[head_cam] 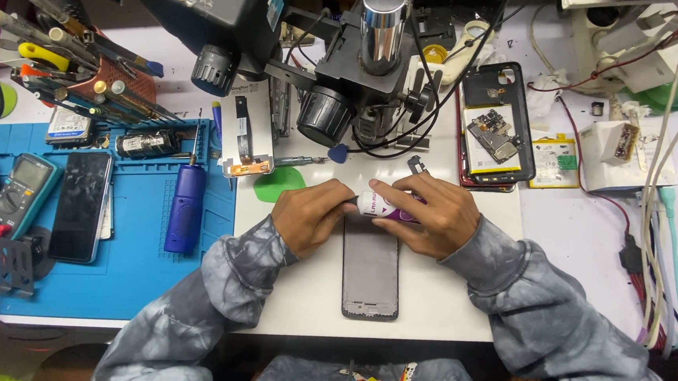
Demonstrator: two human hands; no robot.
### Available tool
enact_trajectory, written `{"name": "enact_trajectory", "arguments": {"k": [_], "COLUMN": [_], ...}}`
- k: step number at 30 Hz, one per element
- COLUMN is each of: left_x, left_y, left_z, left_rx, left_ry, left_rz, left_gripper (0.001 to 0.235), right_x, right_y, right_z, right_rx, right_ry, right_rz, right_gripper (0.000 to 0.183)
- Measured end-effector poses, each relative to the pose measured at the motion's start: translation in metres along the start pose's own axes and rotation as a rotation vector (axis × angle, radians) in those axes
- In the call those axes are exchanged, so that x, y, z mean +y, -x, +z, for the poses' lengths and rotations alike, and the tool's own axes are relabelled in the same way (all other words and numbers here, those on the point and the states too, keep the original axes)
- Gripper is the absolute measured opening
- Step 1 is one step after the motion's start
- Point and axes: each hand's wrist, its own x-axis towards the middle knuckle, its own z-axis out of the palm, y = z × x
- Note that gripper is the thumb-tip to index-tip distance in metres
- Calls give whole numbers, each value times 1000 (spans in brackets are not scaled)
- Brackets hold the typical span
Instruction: The person applies adhesive from a tube along the edges of a smartphone screen assembly. The person holds the screen steady with one hand while squeezing the tube with the other to dispense the adhesive.
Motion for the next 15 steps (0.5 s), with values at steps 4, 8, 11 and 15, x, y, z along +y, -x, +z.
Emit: {"name": "enact_trajectory", "arguments": {"k": [4,8,11,15], "left_x": [5,11,12,8], "left_y": [-1,-1,0,0], "left_z": [-2,-6,-5,-2], "left_rx": [-2,-18,-32,-65], "left_ry": [38,23,93,183], "left_rz": [-19,-46,-93,-159], "left_gripper": [22,31,35,41], "right_x": [-1,-3,-3,-1], "right_y": [0,-1,0,1], "right_z": [0,0,0,2], "right_rx": [-6,3,6,6], "right_ry": [-22,-18,-6,3], "right_rz": [9,2,-3,-23], "right_gripper": [39,40,39,38]}}
